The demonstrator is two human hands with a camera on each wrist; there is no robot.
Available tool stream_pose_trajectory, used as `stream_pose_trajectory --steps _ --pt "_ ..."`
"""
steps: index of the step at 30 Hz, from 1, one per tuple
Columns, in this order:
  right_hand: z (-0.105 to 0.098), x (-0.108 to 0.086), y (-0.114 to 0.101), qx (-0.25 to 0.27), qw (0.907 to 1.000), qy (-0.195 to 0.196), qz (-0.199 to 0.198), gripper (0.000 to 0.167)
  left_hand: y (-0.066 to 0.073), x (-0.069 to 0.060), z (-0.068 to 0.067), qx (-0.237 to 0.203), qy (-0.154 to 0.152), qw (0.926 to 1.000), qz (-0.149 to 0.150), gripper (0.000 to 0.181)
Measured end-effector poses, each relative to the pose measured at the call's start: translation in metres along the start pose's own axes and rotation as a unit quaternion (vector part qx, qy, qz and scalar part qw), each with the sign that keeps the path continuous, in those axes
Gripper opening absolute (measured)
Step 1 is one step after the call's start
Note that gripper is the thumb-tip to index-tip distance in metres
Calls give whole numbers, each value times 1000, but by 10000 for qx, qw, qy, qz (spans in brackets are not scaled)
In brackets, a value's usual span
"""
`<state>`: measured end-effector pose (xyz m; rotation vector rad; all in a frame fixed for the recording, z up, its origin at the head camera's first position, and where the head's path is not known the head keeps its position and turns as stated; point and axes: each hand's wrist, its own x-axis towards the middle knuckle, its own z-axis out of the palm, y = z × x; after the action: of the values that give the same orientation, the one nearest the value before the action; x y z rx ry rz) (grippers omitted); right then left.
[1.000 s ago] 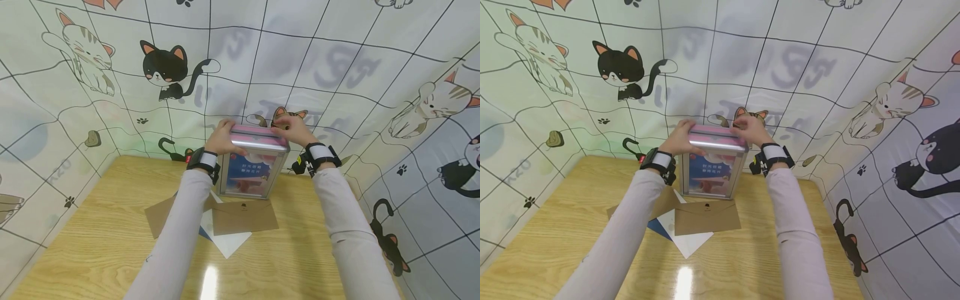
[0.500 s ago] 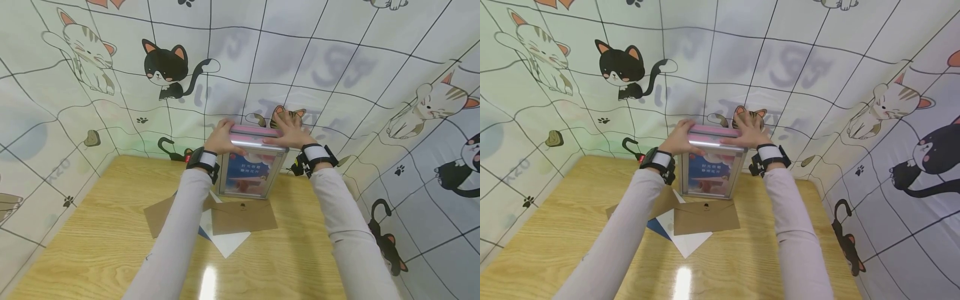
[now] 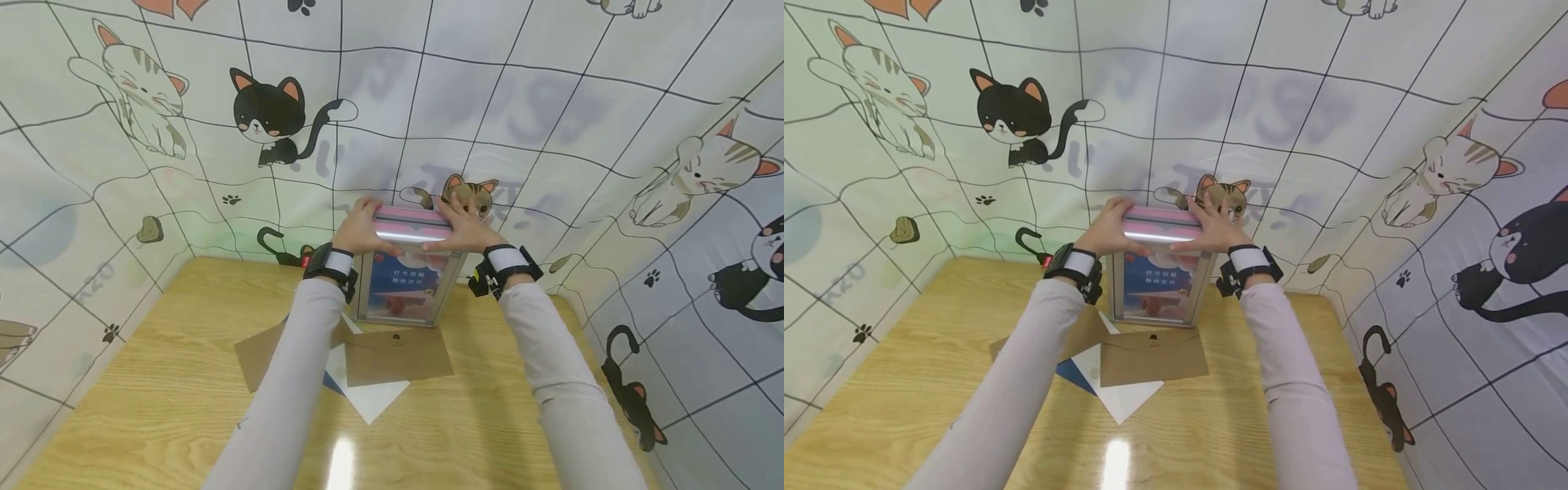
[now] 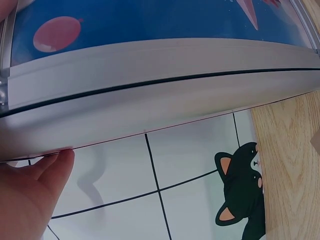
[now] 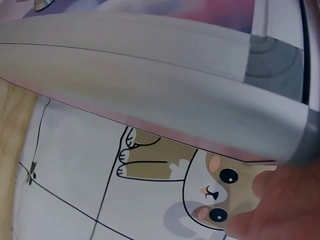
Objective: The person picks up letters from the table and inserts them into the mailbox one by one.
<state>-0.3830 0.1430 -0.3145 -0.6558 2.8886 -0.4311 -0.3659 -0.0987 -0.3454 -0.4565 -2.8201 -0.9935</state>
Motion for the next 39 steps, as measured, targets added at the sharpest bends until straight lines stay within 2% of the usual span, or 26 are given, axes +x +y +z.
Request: stream_pose_trajectory --steps 4,11,14,23,29,33,35,39 --pt "1 -2 2 112 9999 109 -56 105 3 1 0 17 29 10000 23 112" --pt "4 -1 6 816 9960 291 -241 109 6 4 0 -16 -5 9999 116 112" --pt "6 1 7 966 9938 426 -335 108 4 5 -1 -13 23 9999 142 113" --pt "8 5 5 955 9931 598 -338 106 -3 6 -2 -251 67 9991 323 114" --pt "15 6 8 993 9923 664 -330 106 -8 4 5 -218 158 9992 287 114" --pt "17 5 9 991 9923 697 -265 105 -7 1 8 -251 194 9992 241 122" --pt "18 4 9 971 9926 686 -235 104 -5 -1 7 -156 191 9994 244 126" --pt "16 5 6 995 9921 713 -276 104 -2 -3 1 485 240 9979 343 126"
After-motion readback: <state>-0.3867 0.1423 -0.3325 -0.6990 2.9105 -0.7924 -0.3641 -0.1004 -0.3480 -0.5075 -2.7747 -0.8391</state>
